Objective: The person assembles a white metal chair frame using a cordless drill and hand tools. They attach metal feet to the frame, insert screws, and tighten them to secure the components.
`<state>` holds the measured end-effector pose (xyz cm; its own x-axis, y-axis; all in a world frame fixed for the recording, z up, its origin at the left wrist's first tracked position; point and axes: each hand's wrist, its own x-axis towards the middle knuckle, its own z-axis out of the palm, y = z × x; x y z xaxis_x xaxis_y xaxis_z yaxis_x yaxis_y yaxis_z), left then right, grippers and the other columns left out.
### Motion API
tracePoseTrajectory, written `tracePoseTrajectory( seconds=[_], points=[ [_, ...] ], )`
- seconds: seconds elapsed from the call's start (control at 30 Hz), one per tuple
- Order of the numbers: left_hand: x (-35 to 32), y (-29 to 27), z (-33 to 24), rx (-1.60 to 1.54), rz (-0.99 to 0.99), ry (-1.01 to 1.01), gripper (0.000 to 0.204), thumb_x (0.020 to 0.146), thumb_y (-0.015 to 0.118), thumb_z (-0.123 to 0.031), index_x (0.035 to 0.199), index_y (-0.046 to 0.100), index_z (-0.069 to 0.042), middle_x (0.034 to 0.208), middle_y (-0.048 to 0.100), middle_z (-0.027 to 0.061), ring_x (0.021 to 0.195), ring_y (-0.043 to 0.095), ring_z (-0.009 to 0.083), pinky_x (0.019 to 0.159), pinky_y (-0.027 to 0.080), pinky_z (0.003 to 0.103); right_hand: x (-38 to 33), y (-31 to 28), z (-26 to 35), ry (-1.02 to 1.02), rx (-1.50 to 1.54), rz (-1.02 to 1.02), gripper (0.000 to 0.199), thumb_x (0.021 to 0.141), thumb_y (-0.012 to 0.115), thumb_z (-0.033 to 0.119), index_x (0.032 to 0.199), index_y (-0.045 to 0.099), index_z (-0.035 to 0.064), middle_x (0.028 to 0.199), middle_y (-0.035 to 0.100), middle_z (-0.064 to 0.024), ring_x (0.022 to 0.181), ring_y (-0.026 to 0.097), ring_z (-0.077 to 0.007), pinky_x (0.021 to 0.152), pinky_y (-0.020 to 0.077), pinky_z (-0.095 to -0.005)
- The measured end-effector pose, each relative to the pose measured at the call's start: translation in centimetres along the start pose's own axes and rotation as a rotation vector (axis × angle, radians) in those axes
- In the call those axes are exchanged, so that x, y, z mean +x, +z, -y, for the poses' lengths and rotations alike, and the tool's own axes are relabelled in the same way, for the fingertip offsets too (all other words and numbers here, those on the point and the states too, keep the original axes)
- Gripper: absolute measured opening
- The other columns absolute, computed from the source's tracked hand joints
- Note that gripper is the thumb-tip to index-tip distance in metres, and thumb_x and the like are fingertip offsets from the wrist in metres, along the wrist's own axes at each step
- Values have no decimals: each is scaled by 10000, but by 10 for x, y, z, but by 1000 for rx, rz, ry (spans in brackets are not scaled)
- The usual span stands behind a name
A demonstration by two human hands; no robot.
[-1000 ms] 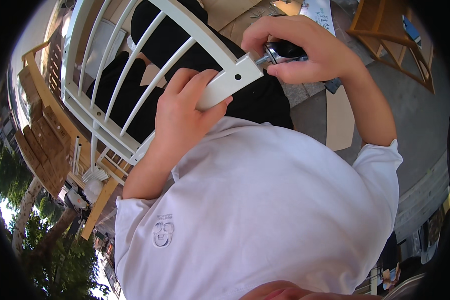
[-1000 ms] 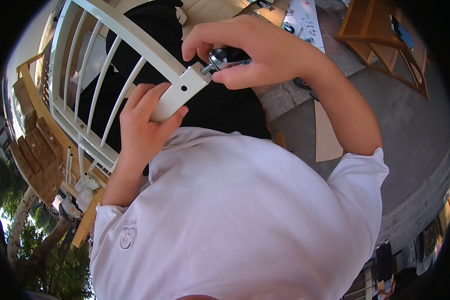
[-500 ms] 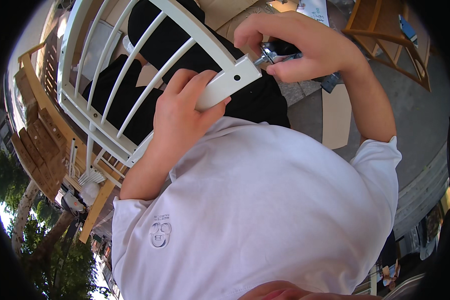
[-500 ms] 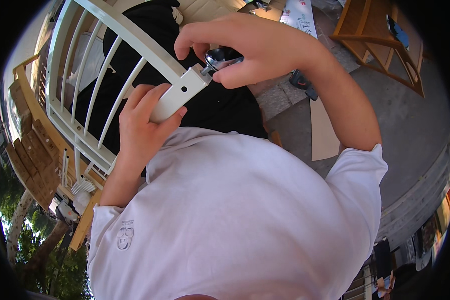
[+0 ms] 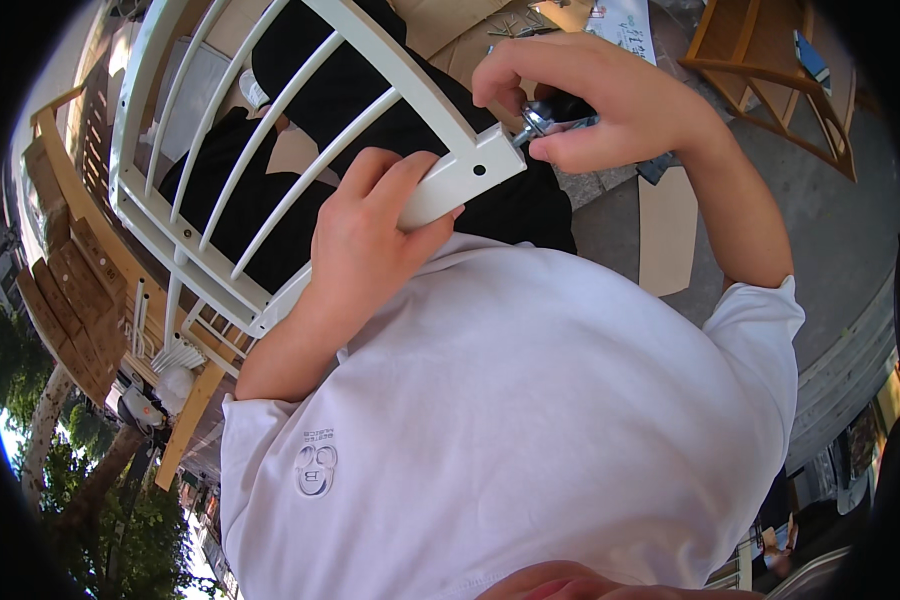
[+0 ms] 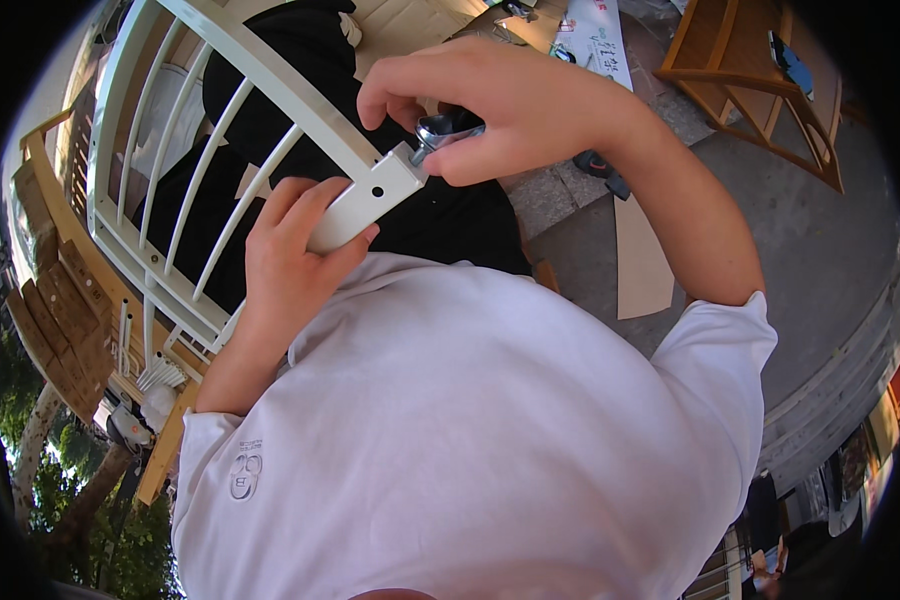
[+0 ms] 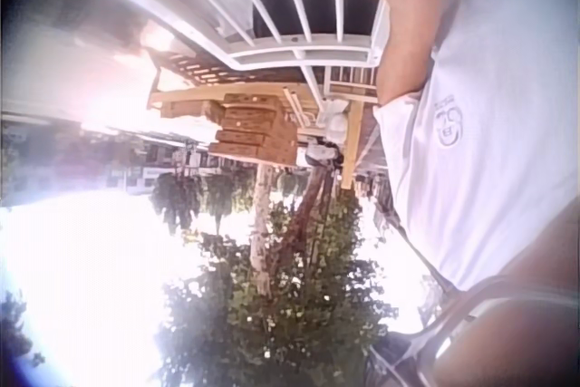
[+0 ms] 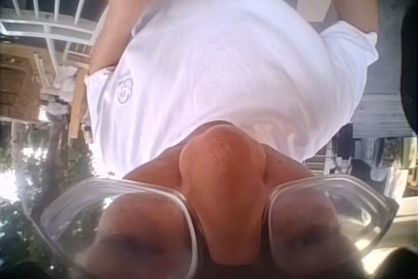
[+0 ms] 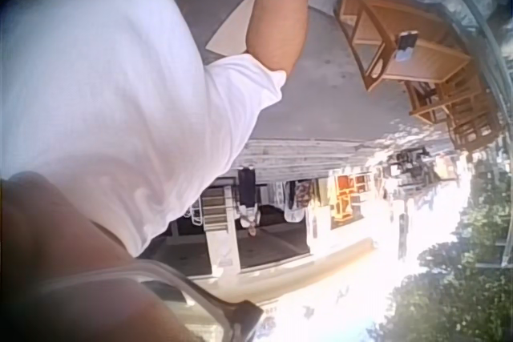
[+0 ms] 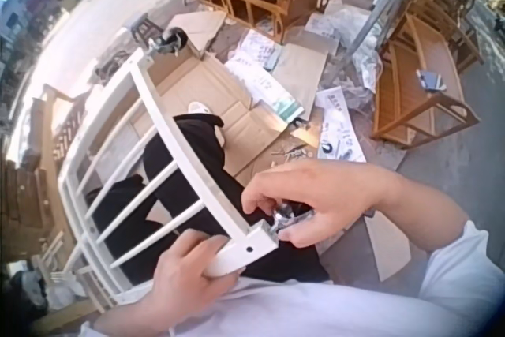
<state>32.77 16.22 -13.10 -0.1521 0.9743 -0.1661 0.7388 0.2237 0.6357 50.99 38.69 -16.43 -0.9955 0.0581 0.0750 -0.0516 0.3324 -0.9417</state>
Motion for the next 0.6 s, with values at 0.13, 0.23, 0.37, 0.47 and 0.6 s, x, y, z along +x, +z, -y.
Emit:
tracePoseTrajectory(
  seconds=[0.13,0.23,0.37,0.47,0.6],
  points=[
    [-2,-1,-3,-24,56,-59,435,757,880,-118,1162,728,-65,1025,647,100,816,684,270,716,571,363,-2,4,4,105,6,24,333,806,669,118,1117,616,11,910,646,-82,836,638,-218,773,517,-352],
    [-3,0,-2,-13,67,-63,439,761,880,-124,1169,727,-68,1028,646,99,817,684,270,719,572,362,-6,8,3,186,55,23,289,857,660,137,1112,615,10,924,648,-82,847,641,-210,772,519,-348],
    [-3,0,-2,-9,71,-66,441,763,881,-132,1171,726,-69,1024,646,100,811,686,270,719,577,363,-11,16,1,202,141,-48,292,851,665,145,1107,606,18,957,640,-70,881,628,-198,780,525,-337],
    [-5,0,-2,-3,66,-59,435,765,882,-135,1166,727,-64,1020,646,101,805,688,271,716,579,362,-13,20,0,93,61,-105,323,805,676,148,1095,598,29,960,627,-61,889,611,-197,781,522,-332],
    [-5,-1,-3,-8,56,-46,429,765,881,-128,1160,728,-56,1016,644,101,802,686,271,714,579,360,-12,20,1,71,57,-106,348,750,681,148,1070,592,42,944,612,-53,856,595,-203,766,508,-325]
  ],
)
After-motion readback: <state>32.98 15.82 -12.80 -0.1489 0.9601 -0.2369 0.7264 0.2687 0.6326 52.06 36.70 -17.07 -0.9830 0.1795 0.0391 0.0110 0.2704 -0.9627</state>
